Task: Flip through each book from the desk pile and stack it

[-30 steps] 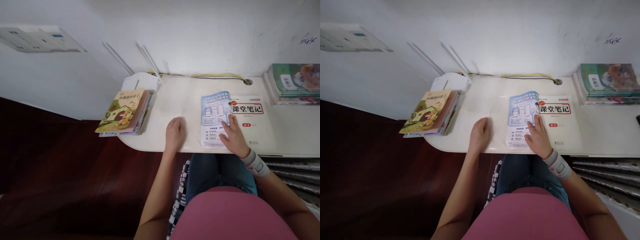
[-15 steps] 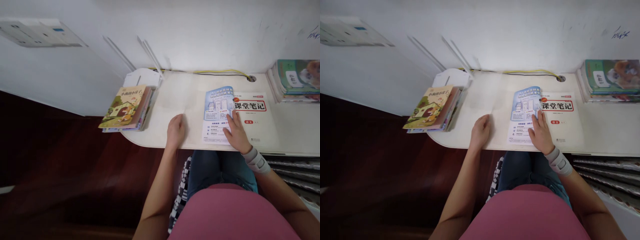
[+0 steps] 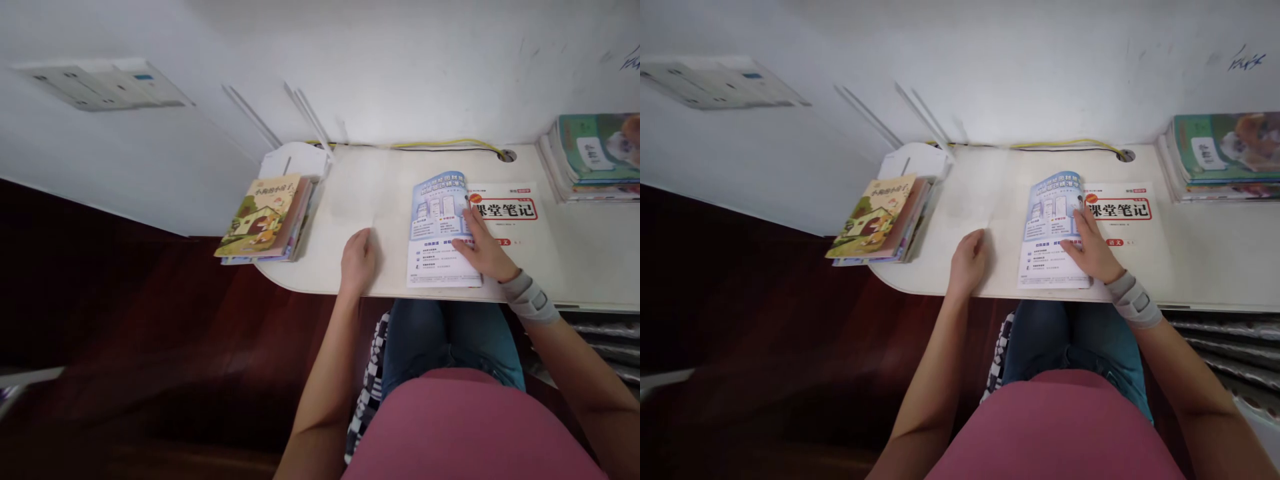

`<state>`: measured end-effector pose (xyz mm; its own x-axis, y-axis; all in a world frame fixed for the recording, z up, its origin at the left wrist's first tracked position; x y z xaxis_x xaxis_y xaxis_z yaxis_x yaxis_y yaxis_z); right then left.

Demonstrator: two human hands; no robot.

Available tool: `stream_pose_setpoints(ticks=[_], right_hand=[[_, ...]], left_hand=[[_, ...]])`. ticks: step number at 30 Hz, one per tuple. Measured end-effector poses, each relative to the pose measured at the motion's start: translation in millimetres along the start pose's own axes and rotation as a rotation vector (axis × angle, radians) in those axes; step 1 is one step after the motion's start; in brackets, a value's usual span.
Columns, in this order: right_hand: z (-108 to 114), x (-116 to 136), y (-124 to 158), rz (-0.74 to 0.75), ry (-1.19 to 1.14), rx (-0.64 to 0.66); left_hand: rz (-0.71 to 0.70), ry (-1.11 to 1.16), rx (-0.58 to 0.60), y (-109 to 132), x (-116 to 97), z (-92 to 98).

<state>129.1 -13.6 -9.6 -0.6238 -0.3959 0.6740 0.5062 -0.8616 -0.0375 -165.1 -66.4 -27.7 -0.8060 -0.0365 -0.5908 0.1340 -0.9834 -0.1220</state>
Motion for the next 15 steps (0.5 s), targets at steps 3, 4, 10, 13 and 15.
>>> stream_pose_setpoints(ticks=[3, 4, 10, 13, 15], right_hand=[[-7.5, 1.5, -13.4, 0.0, 0.055, -0.018], [-10.7, 2.3, -15.4, 0.004, 0.081, -0.036], [-22.3, 4.7, -13.3, 0.009, 0.201, -0.078], [-22.0, 4.6, -12.4, 0.014, 0.219, -0.071], [-21.1, 4.9, -12.7, 0.018, 0.221, -0.071]], left_hand=[[0.002, 0.005, -0.002, 0.8, 0.5, -0.2], [0.002, 0.008, -0.003, 1.1, 0.8, -0.2], [0.012, 0.032, -0.021, 1.8, 2.9, -0.5], [0.007, 0.055, -0.022, 2.3, 4.0, -0.8], [0.005, 0.06, -0.018, 2.5, 4.6, -1.0]])
Point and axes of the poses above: each hand's wrist, its own y-axis away from the middle knuckle, its own z-axis out of the back of the hand, x = y × z, the point moved 1 cm from there along -y, towards the middle knuckle, and after that the axes turned 9 degrees about x, right-handed, at the moved point
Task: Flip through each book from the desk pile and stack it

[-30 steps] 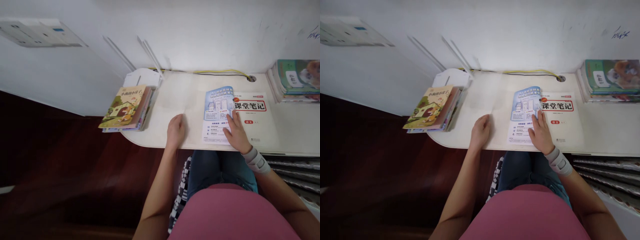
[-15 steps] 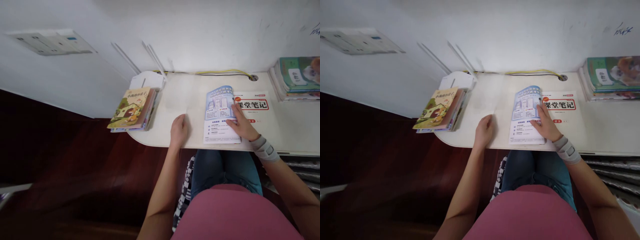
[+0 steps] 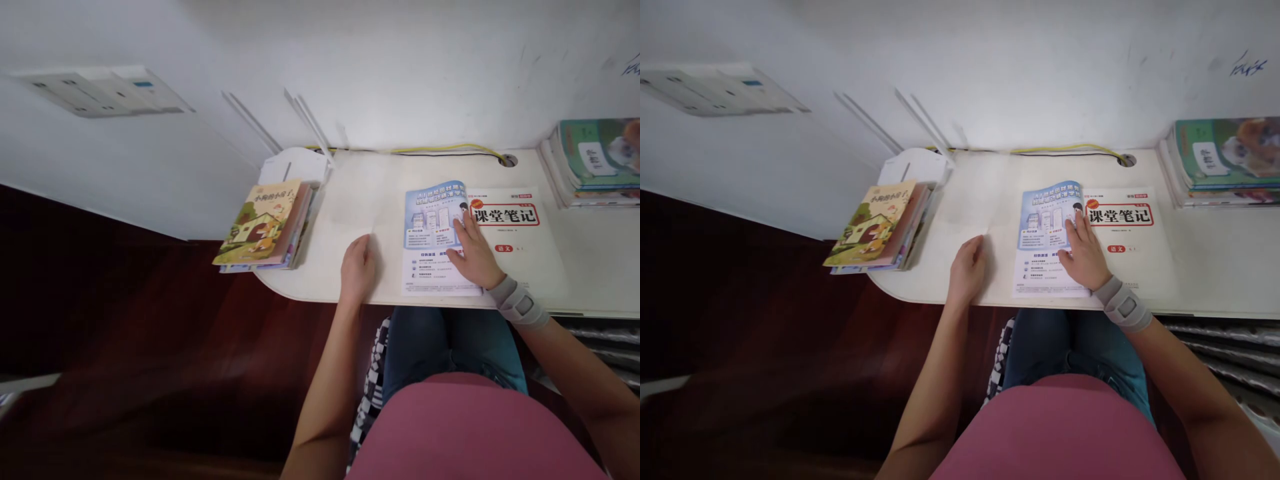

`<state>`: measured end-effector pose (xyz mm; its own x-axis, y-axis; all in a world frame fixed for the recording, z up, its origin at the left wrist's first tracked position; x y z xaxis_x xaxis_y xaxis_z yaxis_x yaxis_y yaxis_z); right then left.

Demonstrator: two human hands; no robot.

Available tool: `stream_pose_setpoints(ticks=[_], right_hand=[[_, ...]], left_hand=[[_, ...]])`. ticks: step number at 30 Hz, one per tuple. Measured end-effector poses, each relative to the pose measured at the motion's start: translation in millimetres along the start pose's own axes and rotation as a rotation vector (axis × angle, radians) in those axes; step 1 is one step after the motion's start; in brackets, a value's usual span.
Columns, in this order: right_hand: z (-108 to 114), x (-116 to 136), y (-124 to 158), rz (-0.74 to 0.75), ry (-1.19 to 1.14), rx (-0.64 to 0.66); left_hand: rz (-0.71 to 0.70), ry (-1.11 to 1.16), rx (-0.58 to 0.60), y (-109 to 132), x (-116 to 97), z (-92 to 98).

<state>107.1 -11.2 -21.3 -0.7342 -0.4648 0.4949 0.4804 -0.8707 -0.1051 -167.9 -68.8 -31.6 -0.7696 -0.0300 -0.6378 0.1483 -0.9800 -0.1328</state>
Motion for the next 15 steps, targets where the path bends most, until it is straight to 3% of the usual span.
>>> stream_pose_setpoints(ticks=[10, 15], right_hand=[[-4.3, 14.6, -2.2, -0.065, 0.014, 0.032], [4.4, -6.2, -14.9, -0.036, -0.18, 0.079]], left_hand=[[-0.01, -0.02, 0.005, -0.6, 0.5, 0.5], [-0.011, -0.033, 0.009, -0.7, 1.2, 0.6]])
Point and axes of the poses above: each hand's wrist, its own y-axis away from the middle knuckle, its own z-axis out of the back of the hand, x = y × z, the point moved 1 cm from there along -y, towards the middle knuckle, and after that the axes turned 9 degrees about x, right-handed, at the moved point
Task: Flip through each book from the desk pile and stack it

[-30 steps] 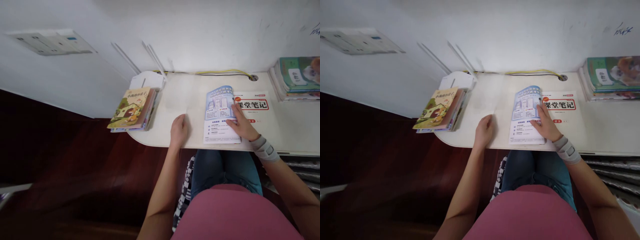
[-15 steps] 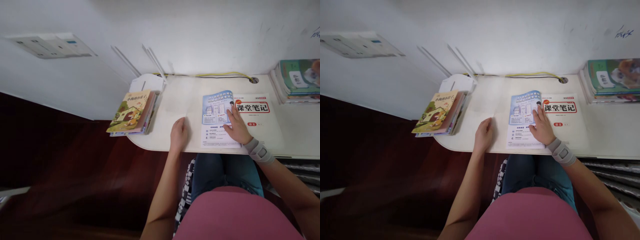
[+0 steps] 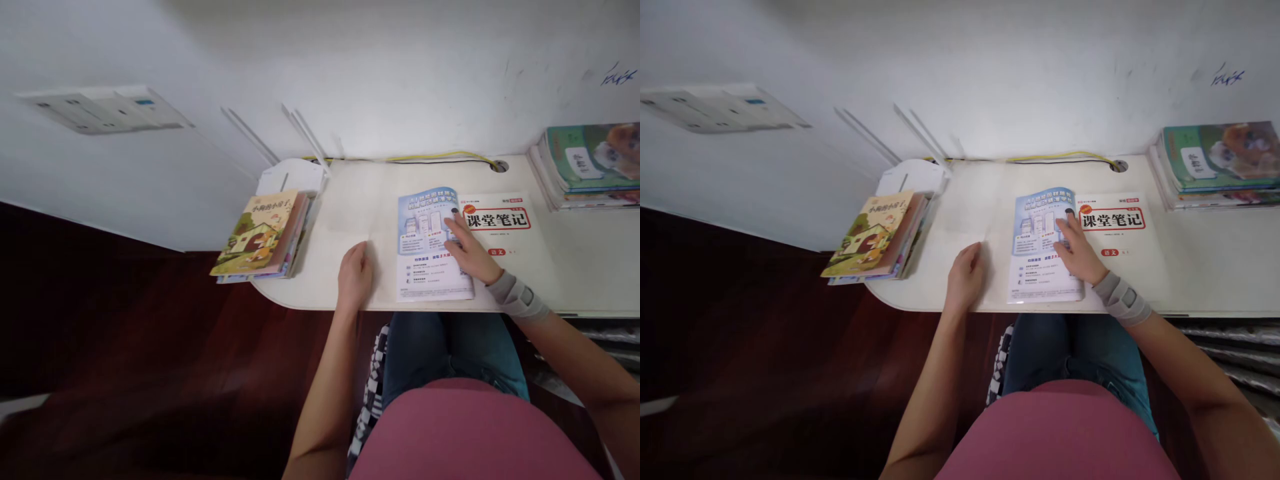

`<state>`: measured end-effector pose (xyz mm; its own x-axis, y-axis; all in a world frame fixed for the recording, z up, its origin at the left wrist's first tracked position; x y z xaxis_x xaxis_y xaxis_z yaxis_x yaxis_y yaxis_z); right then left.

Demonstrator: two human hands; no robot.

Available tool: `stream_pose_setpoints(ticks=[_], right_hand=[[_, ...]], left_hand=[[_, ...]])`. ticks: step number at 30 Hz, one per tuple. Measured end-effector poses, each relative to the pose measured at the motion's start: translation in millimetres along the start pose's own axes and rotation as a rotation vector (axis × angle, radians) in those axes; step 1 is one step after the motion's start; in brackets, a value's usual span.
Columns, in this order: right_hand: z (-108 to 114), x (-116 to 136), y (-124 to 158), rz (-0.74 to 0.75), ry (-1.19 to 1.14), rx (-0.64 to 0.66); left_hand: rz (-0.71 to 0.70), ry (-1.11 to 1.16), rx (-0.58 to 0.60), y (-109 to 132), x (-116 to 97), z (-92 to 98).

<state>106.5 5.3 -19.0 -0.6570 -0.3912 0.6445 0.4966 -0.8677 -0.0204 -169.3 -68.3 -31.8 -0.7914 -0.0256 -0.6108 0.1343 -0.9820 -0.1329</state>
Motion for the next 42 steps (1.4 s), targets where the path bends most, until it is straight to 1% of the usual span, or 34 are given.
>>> stream_pose_setpoints(ticks=[2, 4, 7, 11, 17, 26, 28, 31, 34, 36, 42], right_hand=[[7.6, -9.2, -7.9, 0.028, -0.022, -0.005], [11.5, -13.7, -14.4, 0.046, 0.037, -0.012], [9.2, -11.1, -19.0, 0.022, 0.161, -0.008], [3.9, -2.5, -18.4, -0.041, 0.239, -0.011], [7.0, -0.3, -16.7, -0.087, 0.267, 0.004], [4.6, -6.4, -23.5, -0.085, 0.252, 0.005], [3.3, -4.6, -18.9, -0.081, 0.223, -0.022], [-2.0, 2.6, -0.5, -0.04, 0.201, -0.059], [-9.1, 11.8, 20.9, 0.0, 0.229, -0.06], [-12.0, 16.8, 29.3, 0.0, 0.256, -0.058], [-13.2, 25.3, 29.5, 0.007, 0.383, 0.01]], left_hand=[[-0.005, -0.003, 0.003, -0.1, 0.6, -0.2], [-0.008, -0.005, 0.005, -0.2, 1.1, -0.4], [-0.001, 0.009, -0.001, -0.1, 1.4, 0.0], [0.03, 0.035, -0.01, 0.8, 1.1, 0.3], [0.029, 0.072, -0.031, 1.6, 2.7, -1.0], [0.018, 0.093, -0.031, 0.9, 3.1, -1.3], [0.019, 0.09, -0.028, 0.7, 2.3, -1.2], [0.021, 0.076, -0.018, 0.2, 1.0, -1.0], [0.016, 0.068, -0.018, -0.1, 0.3, -0.9], [0.02, 0.063, -0.022, -0.1, 0.1, -0.9], [0.048, 0.064, -0.013, 0.8, -1.3, -0.5]])
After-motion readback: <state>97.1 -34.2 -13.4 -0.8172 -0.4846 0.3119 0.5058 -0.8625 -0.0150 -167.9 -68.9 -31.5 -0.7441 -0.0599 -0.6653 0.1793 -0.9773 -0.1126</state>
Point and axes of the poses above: each hand's wrist, its own y-axis away from the middle knuckle, its own z-axis out of the back of the hand, x = y × z, the point moved 1 cm from there along -y, towards the middle knuckle, and after that the axes turned 9 degrees about x, right-handed, at the moved point
